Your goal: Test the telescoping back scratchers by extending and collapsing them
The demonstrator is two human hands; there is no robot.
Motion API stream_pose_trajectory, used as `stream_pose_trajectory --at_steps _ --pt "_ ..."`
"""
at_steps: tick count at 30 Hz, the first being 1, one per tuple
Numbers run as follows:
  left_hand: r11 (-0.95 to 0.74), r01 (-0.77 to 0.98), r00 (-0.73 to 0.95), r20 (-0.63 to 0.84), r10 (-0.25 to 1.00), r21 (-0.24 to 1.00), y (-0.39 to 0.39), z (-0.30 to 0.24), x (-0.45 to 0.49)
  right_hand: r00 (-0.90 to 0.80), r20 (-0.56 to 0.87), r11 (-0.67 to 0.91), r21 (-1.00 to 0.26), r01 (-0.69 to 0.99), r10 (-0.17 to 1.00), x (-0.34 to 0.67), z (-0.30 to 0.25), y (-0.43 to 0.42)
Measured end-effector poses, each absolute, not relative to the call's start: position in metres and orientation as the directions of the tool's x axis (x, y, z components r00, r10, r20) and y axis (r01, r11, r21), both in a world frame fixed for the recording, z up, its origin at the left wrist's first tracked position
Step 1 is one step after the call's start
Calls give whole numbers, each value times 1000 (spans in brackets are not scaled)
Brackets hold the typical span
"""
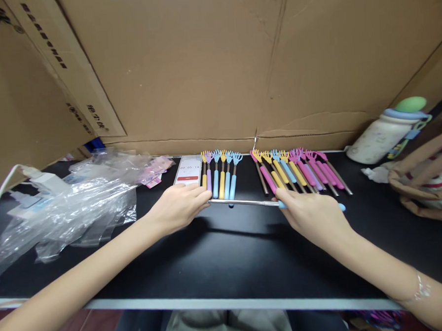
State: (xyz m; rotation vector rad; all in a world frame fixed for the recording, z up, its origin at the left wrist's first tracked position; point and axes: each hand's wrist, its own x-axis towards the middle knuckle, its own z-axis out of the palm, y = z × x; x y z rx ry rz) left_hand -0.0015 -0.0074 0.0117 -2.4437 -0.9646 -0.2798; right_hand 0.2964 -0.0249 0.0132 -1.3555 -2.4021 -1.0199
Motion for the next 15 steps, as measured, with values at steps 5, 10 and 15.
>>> stream_pose_trajectory --at_steps 5,10,15 --pt "-660 678 732 376 568 -324 -9 9 8 -544 445 334 468 818 711 284 15 -25" --pt "-675 678 729 375 572 -290 -12 10 18 -521 351 358 433 827 778 273 13 -24" --pt "-677 685 723 362 589 -268 -14 11 28 -510 296 381 399 834 808 260 13 -23"
